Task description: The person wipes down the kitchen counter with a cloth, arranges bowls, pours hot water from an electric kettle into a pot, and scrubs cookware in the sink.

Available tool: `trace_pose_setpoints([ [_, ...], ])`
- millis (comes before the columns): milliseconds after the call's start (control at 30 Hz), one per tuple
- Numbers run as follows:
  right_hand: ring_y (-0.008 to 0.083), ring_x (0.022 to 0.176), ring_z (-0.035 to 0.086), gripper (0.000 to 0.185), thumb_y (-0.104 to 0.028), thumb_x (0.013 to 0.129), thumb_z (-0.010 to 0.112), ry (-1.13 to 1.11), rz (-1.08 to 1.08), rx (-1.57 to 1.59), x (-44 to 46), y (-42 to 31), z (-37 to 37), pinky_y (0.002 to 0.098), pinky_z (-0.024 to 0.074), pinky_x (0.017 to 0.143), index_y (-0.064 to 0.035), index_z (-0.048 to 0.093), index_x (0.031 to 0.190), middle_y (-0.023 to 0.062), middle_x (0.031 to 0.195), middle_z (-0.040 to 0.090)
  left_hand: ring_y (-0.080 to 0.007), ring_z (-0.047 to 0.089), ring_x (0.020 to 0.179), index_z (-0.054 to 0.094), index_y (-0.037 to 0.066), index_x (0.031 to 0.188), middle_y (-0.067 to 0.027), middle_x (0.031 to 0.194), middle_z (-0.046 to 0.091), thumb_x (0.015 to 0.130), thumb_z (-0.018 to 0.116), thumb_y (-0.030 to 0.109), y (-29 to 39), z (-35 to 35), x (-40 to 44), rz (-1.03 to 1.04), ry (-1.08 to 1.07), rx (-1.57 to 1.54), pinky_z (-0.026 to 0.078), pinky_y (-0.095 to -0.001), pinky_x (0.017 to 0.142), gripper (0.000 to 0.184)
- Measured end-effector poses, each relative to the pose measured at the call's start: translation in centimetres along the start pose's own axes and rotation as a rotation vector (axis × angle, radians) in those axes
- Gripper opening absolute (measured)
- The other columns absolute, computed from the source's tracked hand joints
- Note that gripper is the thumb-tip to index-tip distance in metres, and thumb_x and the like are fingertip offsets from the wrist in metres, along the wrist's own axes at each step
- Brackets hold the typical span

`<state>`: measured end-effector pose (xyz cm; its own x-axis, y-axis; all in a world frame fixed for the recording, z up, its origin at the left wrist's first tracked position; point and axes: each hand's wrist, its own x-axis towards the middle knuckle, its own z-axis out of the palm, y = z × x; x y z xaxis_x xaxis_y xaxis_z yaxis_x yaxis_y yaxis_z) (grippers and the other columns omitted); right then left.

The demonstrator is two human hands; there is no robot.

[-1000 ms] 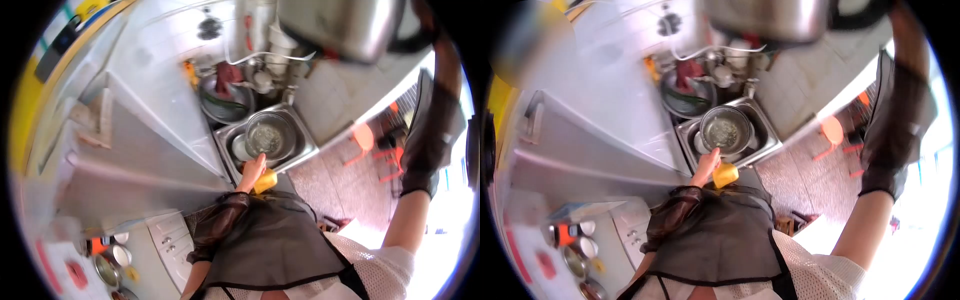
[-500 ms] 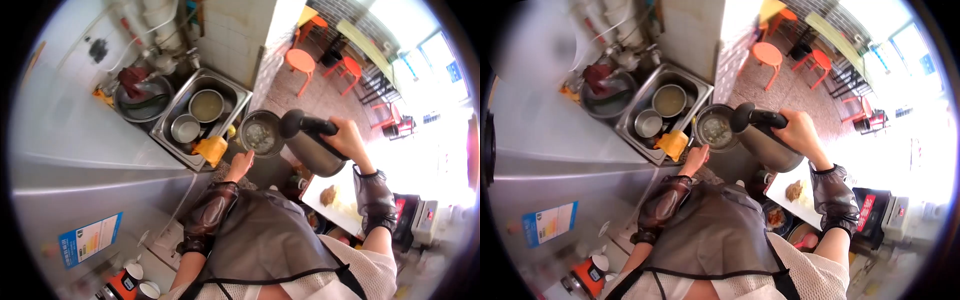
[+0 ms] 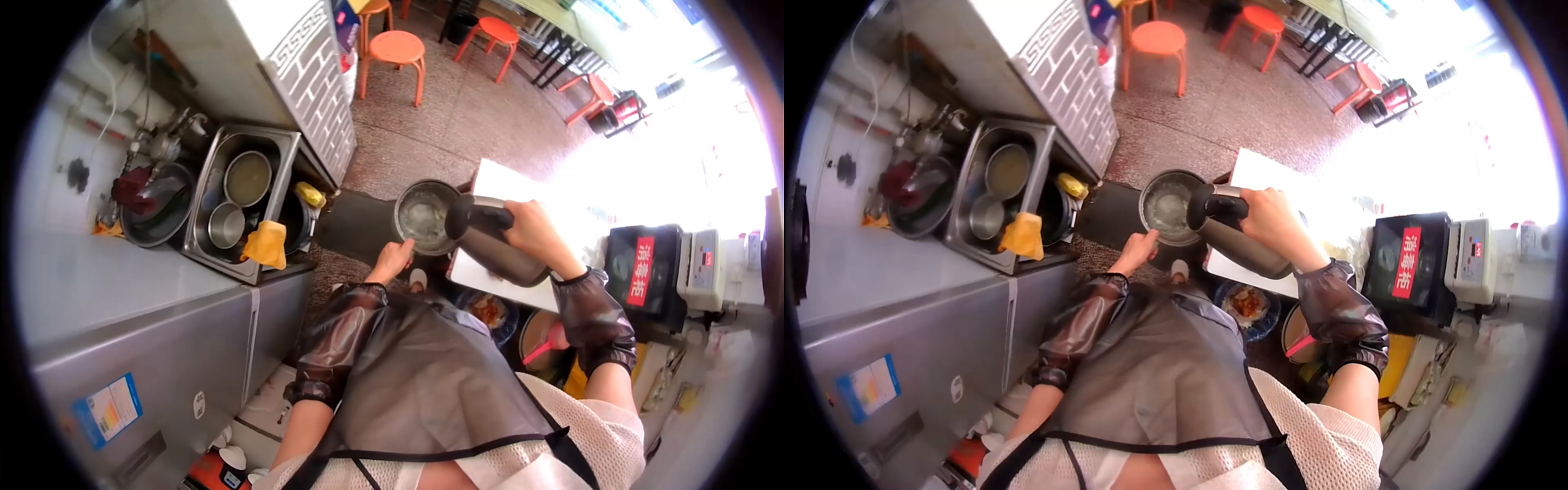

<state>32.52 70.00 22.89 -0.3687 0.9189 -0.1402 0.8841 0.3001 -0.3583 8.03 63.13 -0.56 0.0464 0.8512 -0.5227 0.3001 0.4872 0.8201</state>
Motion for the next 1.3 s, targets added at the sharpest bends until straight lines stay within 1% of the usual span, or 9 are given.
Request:
trace_pose_setpoints([
  [300, 0.0245, 0.054, 0.057, 0.013, -0.007, 0.068, 0.066, 0.157, 0.242, 0.345, -8.7, 10.8, 1.5, 0.0352, 0.0452, 0.055, 0.0023, 0.061, 0.077, 0.0166, 0.061, 0.058, -0.0215, 0.057, 0.047, 0.062, -0.004, 0.059, -0.0116, 0.051, 0.058, 0.084, 0.045, 0.049, 0.2, 8.3, 2.2, -0.07, -0.178, -0.019, 0.046, -0.0347, 0.051, 0.061],
  [367, 0.0269, 0.059, 0.06, 0.02, -0.013, 0.068, 0.069, 0.205, 0.528, 0.463, -11.1, 13.6, 2.9, 0.0357, 0.0455, 0.059, -0.0018, 0.062, 0.083, 0.0158, 0.063, 0.059, -0.0195, 0.055, 0.044, 0.061, -0.003, 0.058, -0.0097, 0.05, 0.057, 0.085, 0.045, 0.049, -0.7, 10.0, 3.3, -0.158, -0.134, -0.066, 0.043, -0.0328, 0.046, 0.061],
  [433, 0.0185, 0.052, 0.056, 0.019, -0.009, 0.069, 0.069, 0.411, 0.356, 0.372, -12.6, 17.6, 6.7, 0.0316, 0.0432, 0.052, -0.0007, 0.063, 0.084, 0.0101, 0.059, 0.059, -0.0188, 0.054, 0.043, 0.06, -0.003, 0.057, -0.0091, 0.049, 0.056, 0.085, 0.046, 0.049, -0.2, 10.3, 3.8, -0.228, -0.148, -0.113, 0.041, -0.0322, 0.044, 0.06],
  [533, 0.0062, 0.044, 0.047, 0.016, 0.001, 0.07, 0.065, 0.672, 0.678, 0.988, -12.7, 20.1, 11.1, 0.0217, 0.0341, 0.04, 0.0027, 0.063, 0.086, -0.0001, 0.058, 0.054, -0.0177, 0.052, 0.041, 0.059, -0.001, 0.056, -0.0082, 0.048, 0.054, 0.085, 0.047, 0.049, 0.3, 9.3, 3.5, -0.267, -0.139, -0.097, 0.039, -0.0312, 0.042, 0.059],
  [700, 0.0095, 0.045, 0.05, 0.017, -0.004, 0.072, 0.065, 0.864, 0.748, 0.99, -6.6, 24.9, 21.9, 0.0267, 0.0391, 0.042, 0.0018, 0.063, 0.088, 0.0027, 0.058, 0.055, -0.016, 0.055, 0.047, 0.059, -0.001, 0.057, -0.0082, 0.05, 0.055, 0.088, 0.047, 0.045, -1.0, 6.2, 2.4, -0.009, -0.032, 0.108, 0.039, -0.0293, 0.046, 0.057],
  [967, 0.0276, 0.066, 0.061, 0.029, -0.014, 0.075, 0.068, 0.963, 0.997, 0.889, 1.2, 29.6, 34.0, 0.0377, 0.0476, 0.065, 0.0032, 0.062, 0.097, 0.0159, 0.076, 0.066, -0.0126, 0.049, 0.049, 0.056, -0.002, 0.061, -0.0047, 0.053, 0.052, 0.09, 0.047, 0.037, -2.1, 3.7, 1.7, -0.074, 0.127, -0.159, 0.037, -0.029, 0.049, 0.05],
  [1167, 0.0284, 0.082, 0.061, 0.037, -0.025, 0.08, 0.068, 0.693, 1.04, 0.712, -2.4, 26.2, 32.8, 0.038, 0.0461, 0.076, 0.0012, 0.058, 0.103, 0.014, 0.089, 0.064, -0.012, 0.047, 0.047, 0.055, -0.001, 0.06, -0.0036, 0.051, 0.05, 0.091, 0.047, 0.038, -2.4, 3.7, 1.5, -0.129, 0.126, -0.243, 0.037, -0.0287, 0.048, 0.05],
  [1200, 0.0291, 0.089, 0.058, 0.03, -0.019, 0.083, 0.064, 0.709, 0.964, 0.426, -3.9, 27.9, 35.5, 0.0388, 0.0456, 0.079, 0.0015, 0.056, 0.103, 0.0136, 0.096, 0.061, -0.0139, 0.049, 0.047, 0.056, -0.002, 0.061, -0.0056, 0.052, 0.052, 0.091, 0.047, 0.038, -3.1, 3.7, 1.7, -0.121, 0.121, -0.202, 0.038, -0.0295, 0.048, 0.052],
  [1300, 0.0316, 0.095, 0.054, 0.027, -0.013, 0.084, 0.061, 0.895, 0.619, 0.605, -4.0, 18.5, 26.5, 0.0403, 0.0444, 0.083, 0.0024, 0.054, 0.106, 0.0171, 0.102, 0.056, -0.0167, 0.052, 0.048, 0.056, -0.003, 0.06, -0.0083, 0.052, 0.055, 0.092, 0.046, 0.039, -5.2, 4.0, 2.6, -0.083, 0.131, -0.096, 0.039, -0.0315, 0.049, 0.053],
])
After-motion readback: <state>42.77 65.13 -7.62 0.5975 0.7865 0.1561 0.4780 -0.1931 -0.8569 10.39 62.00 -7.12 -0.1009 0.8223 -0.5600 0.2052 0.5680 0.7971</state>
